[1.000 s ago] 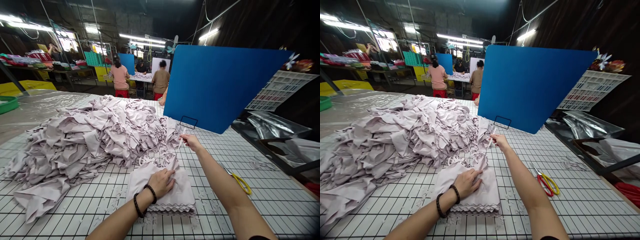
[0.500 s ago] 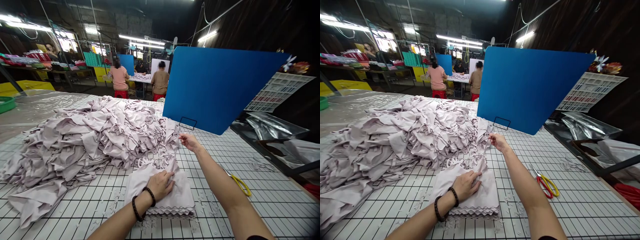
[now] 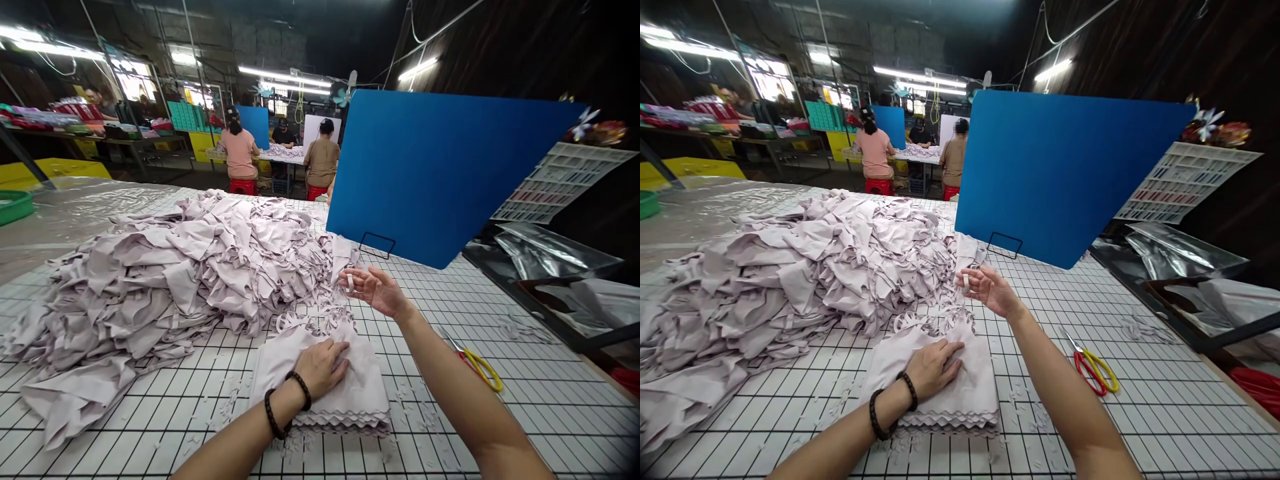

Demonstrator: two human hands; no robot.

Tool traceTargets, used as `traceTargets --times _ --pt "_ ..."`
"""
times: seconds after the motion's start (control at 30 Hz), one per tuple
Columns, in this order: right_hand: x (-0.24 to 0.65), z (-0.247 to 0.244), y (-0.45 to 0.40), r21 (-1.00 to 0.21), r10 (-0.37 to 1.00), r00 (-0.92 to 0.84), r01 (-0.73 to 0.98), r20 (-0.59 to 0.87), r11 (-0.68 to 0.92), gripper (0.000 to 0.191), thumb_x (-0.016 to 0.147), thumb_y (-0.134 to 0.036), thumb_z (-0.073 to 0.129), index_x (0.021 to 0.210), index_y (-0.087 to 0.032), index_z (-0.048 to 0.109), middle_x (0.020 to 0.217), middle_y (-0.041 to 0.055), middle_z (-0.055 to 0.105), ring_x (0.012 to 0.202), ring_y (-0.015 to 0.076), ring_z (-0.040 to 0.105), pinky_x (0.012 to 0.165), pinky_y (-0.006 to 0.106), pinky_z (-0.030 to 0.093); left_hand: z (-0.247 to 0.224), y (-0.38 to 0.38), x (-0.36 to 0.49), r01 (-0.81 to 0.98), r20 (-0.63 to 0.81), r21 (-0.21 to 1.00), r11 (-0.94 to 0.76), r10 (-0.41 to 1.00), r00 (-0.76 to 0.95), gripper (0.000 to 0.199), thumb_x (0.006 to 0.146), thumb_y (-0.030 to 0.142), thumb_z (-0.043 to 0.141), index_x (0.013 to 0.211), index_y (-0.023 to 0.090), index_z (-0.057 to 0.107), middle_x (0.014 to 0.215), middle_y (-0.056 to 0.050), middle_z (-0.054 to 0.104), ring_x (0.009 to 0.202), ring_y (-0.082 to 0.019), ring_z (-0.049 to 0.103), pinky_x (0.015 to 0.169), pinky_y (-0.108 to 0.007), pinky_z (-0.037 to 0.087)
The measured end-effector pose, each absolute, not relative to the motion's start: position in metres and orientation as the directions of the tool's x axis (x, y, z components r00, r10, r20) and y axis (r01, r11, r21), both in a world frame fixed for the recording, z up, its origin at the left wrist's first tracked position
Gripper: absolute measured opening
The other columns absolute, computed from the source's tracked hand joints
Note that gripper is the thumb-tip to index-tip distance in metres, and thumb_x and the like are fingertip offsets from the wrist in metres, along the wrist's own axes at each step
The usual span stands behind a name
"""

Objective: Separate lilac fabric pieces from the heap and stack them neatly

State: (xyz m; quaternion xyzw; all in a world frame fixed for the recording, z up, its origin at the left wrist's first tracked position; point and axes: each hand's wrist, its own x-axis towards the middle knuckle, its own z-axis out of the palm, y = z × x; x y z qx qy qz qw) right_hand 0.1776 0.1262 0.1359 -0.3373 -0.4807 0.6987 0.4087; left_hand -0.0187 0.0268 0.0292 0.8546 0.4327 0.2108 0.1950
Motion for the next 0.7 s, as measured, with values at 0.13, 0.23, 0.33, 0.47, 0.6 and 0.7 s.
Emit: traceTargets --times 0.13,0.23,0.33,0.47,0.6,0.7 --pt "0.161 0.132 0.092 -0.947 0.835 -0.547 -0.231 -0.065 -0.225 0.045 0.083 -0.043 0.045 0.121 -0.02 0.055 0.133 0.0087 0.052 0.126 0.0269 0.043 0.105 0.044 0.031 0.03 0.031 -0.021 0.516 0.185 0.75 -0.413 0.88 0.437 0.043 0.094 0.043 0.031 0.131 0.023 0.039 0.088 -0.004 0.061 0.08 -0.017 0.057 0.072 -0.029 0.043" --pt "0.152 0.118 0.071 -0.962 0.826 -0.56 -0.186 -0.062 -0.198 0.045 0.081 -0.036 0.051 0.123 -0.022 0.054 0.134 0.0072 0.05 0.125 0.0277 0.044 0.107 0.045 0.028 0.03 0.036 -0.023 0.397 0.193 0.852 -0.342 0.909 0.369 0.043 0.094 0.044 0.029 0.126 0.019 0.042 0.079 -0.002 0.059 0.071 -0.016 0.055 0.067 -0.027 0.041" --pt "0.15 0.105 0.059 -0.973 0.837 -0.544 -0.154 -0.062 -0.173 0.043 0.082 -0.033 0.054 0.124 -0.022 0.054 0.134 0.008 0.05 0.125 0.0265 0.043 0.107 0.045 0.026 0.029 0.039 -0.023 0.304 0.216 0.889 -0.342 0.9 0.378 0.039 0.093 0.046 0.032 0.111 0.018 0.052 0.073 -0.001 0.057 0.066 -0.014 0.052 0.064 -0.025 0.039" --pt "0.152 0.091 0.057 -0.987 0.86 -0.504 -0.079 -0.083 -0.141 0.049 0.079 -0.033 0.062 0.126 -0.024 0.05 0.134 0.009 0.05 0.125 0.0241 0.043 0.105 0.042 0.03 0.025 0.041 -0.022 0.22 0.193 0.928 -0.3 0.894 0.405 0.04 0.094 0.046 0.029 0.094 0.017 0.056 0.063 0.002 0.052 0.058 -0.011 0.048 0.06 -0.023 0.038" --pt "0.152 0.081 0.059 -0.984 0.95 -0.266 0.11 -0.166 -0.141 0.055 0.073 -0.039 0.069 0.121 -0.021 0.049 0.096 0.0071 0.067 0.083 0.0177 0.065 0.072 0.033 0.051 0.025 0.041 -0.021 0.216 0.163 0.942 -0.257 0.913 0.374 0.043 0.093 0.048 0.03 0.079 0.017 0.056 0.06 0.002 0.052 0.056 -0.01 0.047 0.057 -0.022 0.038" --pt "0.15 0.075 0.06 -0.96 0.952 -0.192 0.194 -0.238 -0.201 0.04 0.07 -0.046 0.069 0.094 -0.017 0.056 0.071 0.0023 0.065 0.05 0.0109 0.057 0.043 0.021 0.043 0.028 0.04 -0.022 0.22 0.158 0.943 -0.248 0.92 0.358 0.048 0.094 0.048 0.029 0.069 0.016 0.056 0.059 0.001 0.054 0.055 -0.01 0.048 0.058 -0.022 0.039"
